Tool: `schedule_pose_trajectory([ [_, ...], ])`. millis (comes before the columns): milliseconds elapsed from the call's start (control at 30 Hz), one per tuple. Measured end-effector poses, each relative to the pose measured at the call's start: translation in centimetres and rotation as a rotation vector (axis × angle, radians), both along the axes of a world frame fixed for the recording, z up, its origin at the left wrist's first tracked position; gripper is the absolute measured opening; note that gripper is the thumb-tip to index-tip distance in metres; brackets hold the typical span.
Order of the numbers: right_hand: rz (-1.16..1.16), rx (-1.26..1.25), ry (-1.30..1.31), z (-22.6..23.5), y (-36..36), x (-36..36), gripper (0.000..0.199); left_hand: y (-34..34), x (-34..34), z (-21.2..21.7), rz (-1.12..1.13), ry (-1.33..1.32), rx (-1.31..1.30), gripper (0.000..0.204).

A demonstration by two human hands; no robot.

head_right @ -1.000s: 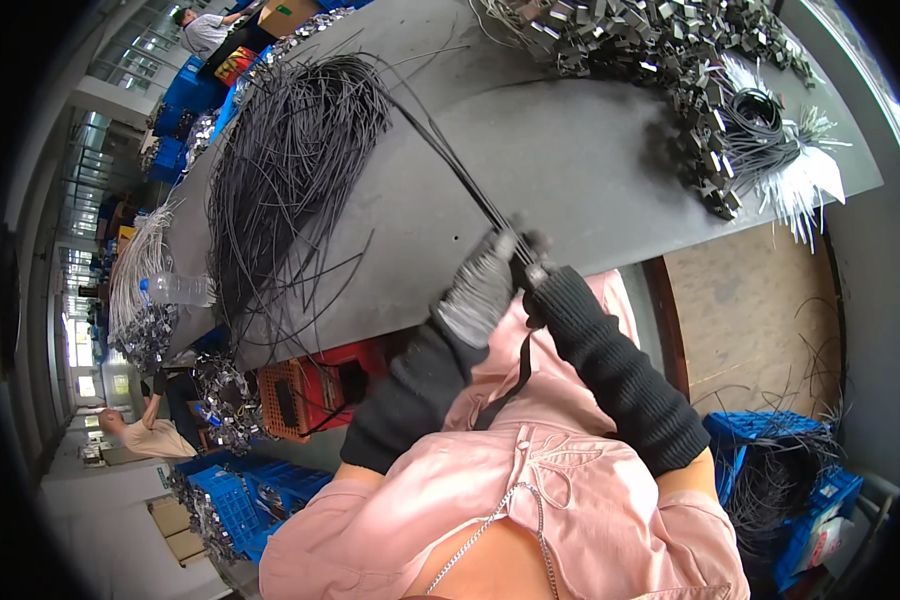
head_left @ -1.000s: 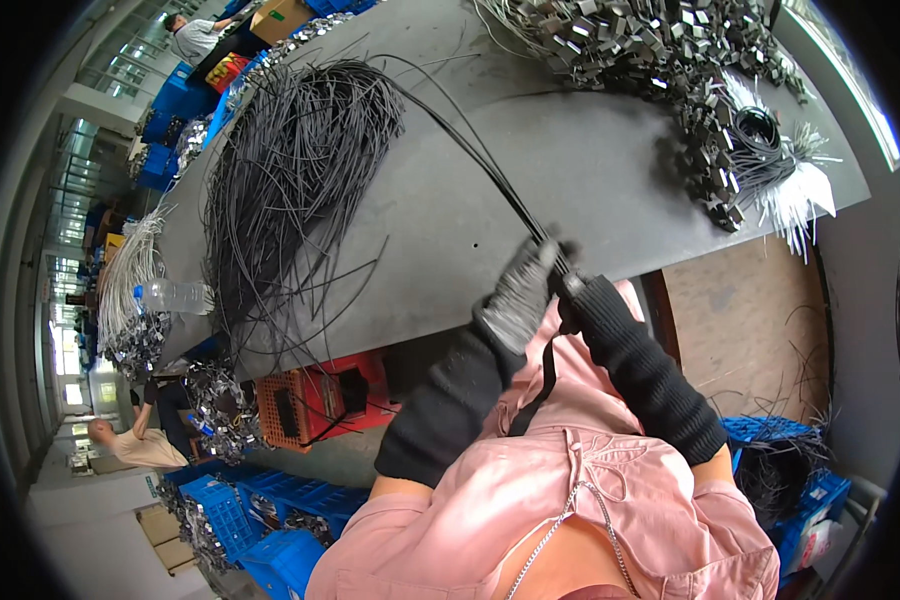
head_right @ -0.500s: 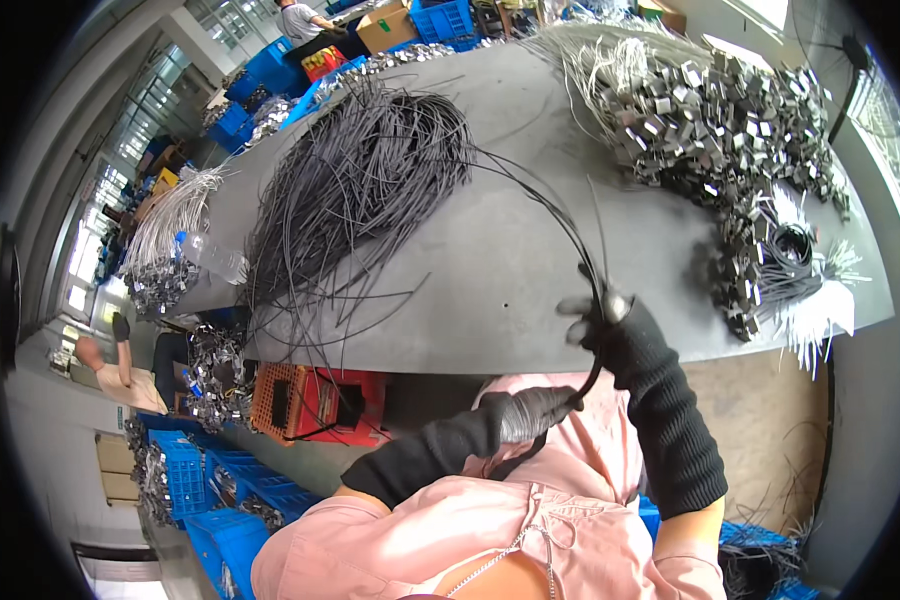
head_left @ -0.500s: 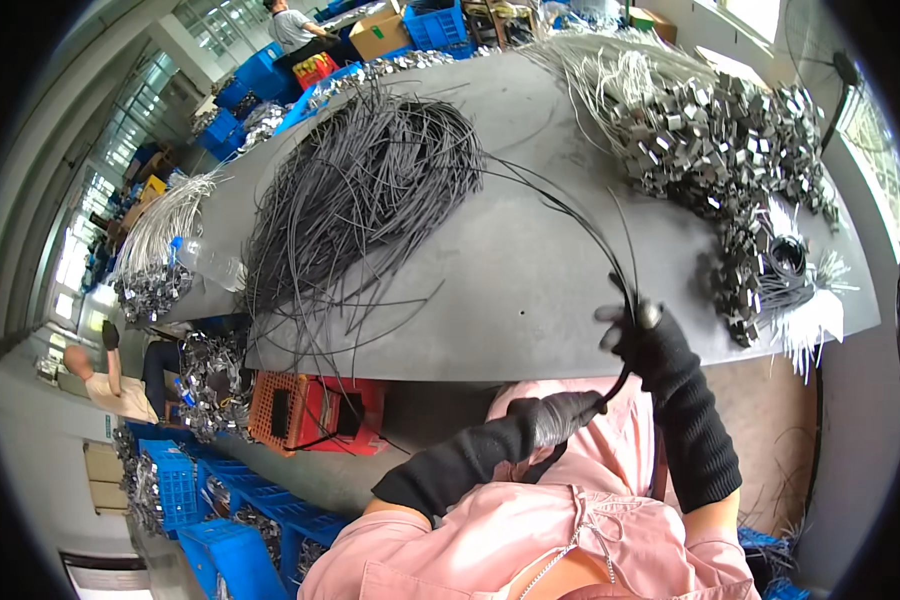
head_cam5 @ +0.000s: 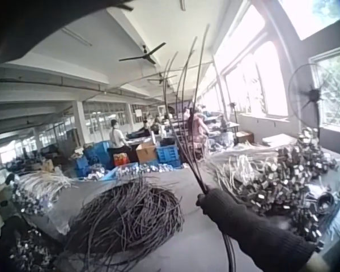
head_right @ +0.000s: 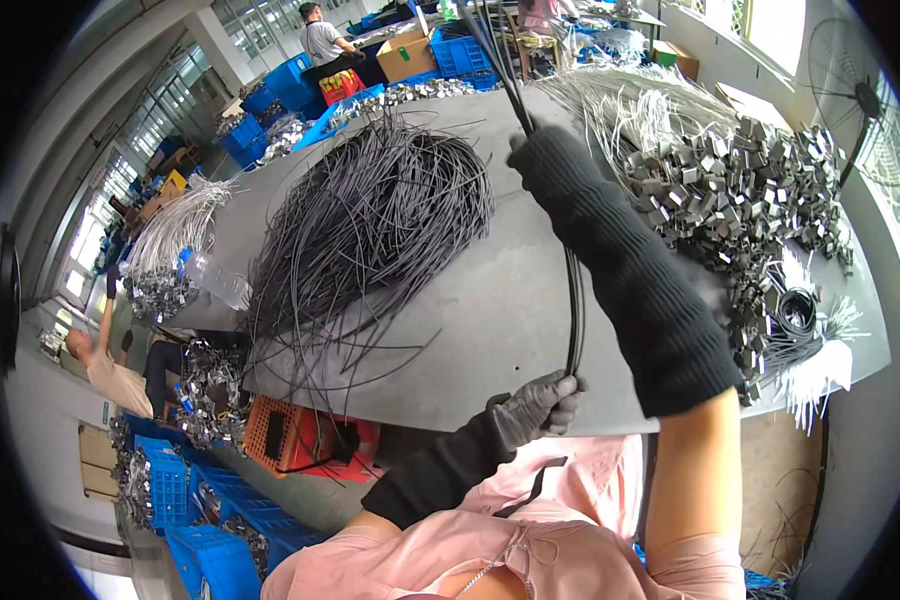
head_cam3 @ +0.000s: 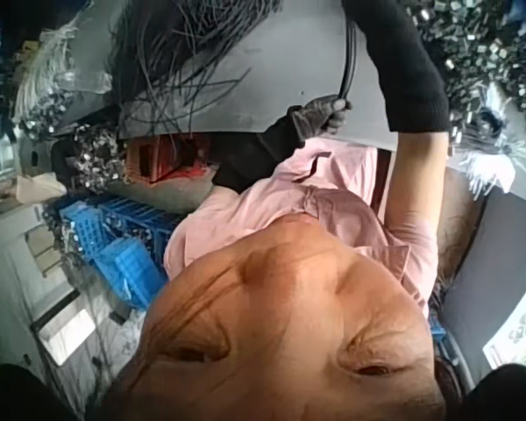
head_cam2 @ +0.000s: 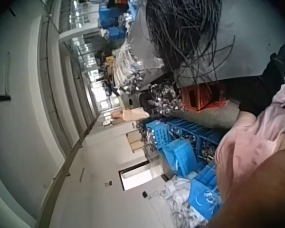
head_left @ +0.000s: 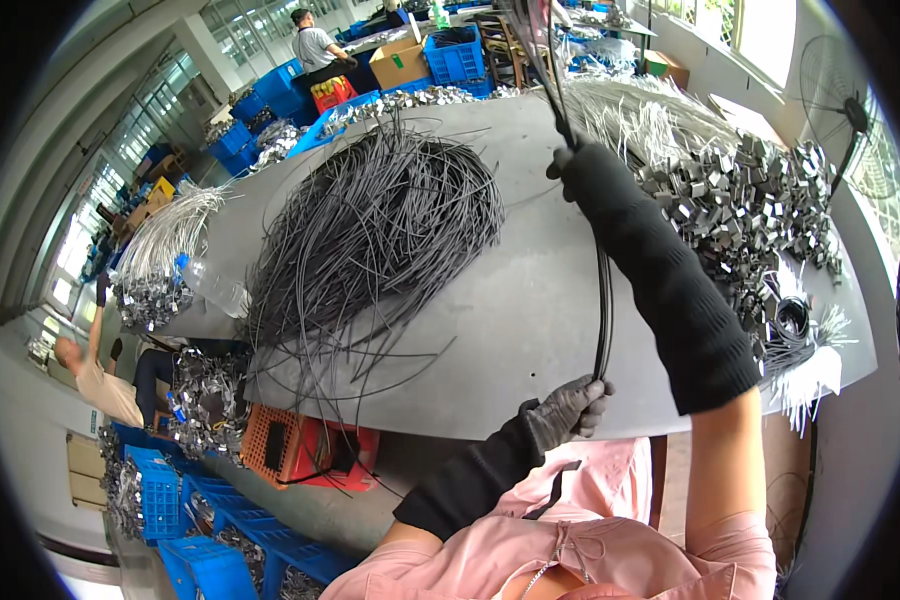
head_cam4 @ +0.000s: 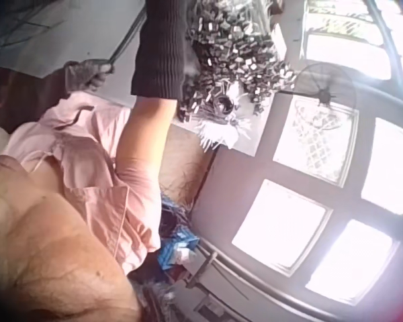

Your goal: Sorting and bundling black electrical wire harnesses on a manual assembly workbench.

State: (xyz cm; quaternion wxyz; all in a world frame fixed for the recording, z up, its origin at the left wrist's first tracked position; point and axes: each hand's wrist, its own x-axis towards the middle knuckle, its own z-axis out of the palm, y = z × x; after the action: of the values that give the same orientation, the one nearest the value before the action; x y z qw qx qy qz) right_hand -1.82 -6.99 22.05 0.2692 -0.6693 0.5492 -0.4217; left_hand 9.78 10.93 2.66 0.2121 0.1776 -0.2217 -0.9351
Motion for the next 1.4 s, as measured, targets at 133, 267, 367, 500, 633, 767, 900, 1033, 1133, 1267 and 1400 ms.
schedule_pose_trajectory([
  [133,-0.155,-0.084,0.769,-12.7,-2.6,-3.1,0.045,-3.2,-0.5,-1.3,0.022,0.054,0.088,0.025],
  [267,-0.089,0.419,0.403,-21.4,1.7,-5.3,0.053,-6.8,0.7,-4.2,0.233,-0.207,0.222,0.016],
  [367,-0.079,0.564,0.082,-24.3,7.2,-6.0,0.052,-8.1,0.6,-6.0,0.490,-0.197,0.284,0.013],
  [500,-0.153,0.653,-0.727,-27.5,15.3,-5.7,0.050,-8.9,-1.6,-7.1,0.499,0.149,0.208,0.012],
  [633,-0.346,0.373,-1.586,-27.7,17.7,-4.3,0.052,-7.9,-4.2,-6.6,0.526,0.055,0.196,0.017],
  [767,-0.490,0.468,-1.633,-25.0,15.9,-3.0,0.054,-5.1,-6.6,-6.7,0.460,-0.310,-0.016,0.025],
  [900,-0.416,0.466,0.027,-24.5,14.7,-2.7,0.047,-5.0,-5.8,-8.4,0.549,-0.290,0.036,0.031],
  [1033,-0.449,0.548,-0.259,-27.9,13.6,-6.9,0.053,-6.3,-2.4,-11.0,0.581,-0.545,-0.195,0.017],
  [1133,-0.623,0.414,-0.216,-30.2,10.0,-13.0,0.053,-7.1,-0.4,-13.0,0.624,-0.450,0.233,0.013],
  [1267,-0.549,0.262,0.439,-30.1,5.4,-21.6,0.046,-7.2,0.4,-15.0,0.524,-0.391,0.167,0.011],
  [1400,-0.527,0.222,0.640,-29.1,-0.6,-25.3,0.040,-7.2,0.4,-15.5,0.510,-0.414,0.105,0.014],
])
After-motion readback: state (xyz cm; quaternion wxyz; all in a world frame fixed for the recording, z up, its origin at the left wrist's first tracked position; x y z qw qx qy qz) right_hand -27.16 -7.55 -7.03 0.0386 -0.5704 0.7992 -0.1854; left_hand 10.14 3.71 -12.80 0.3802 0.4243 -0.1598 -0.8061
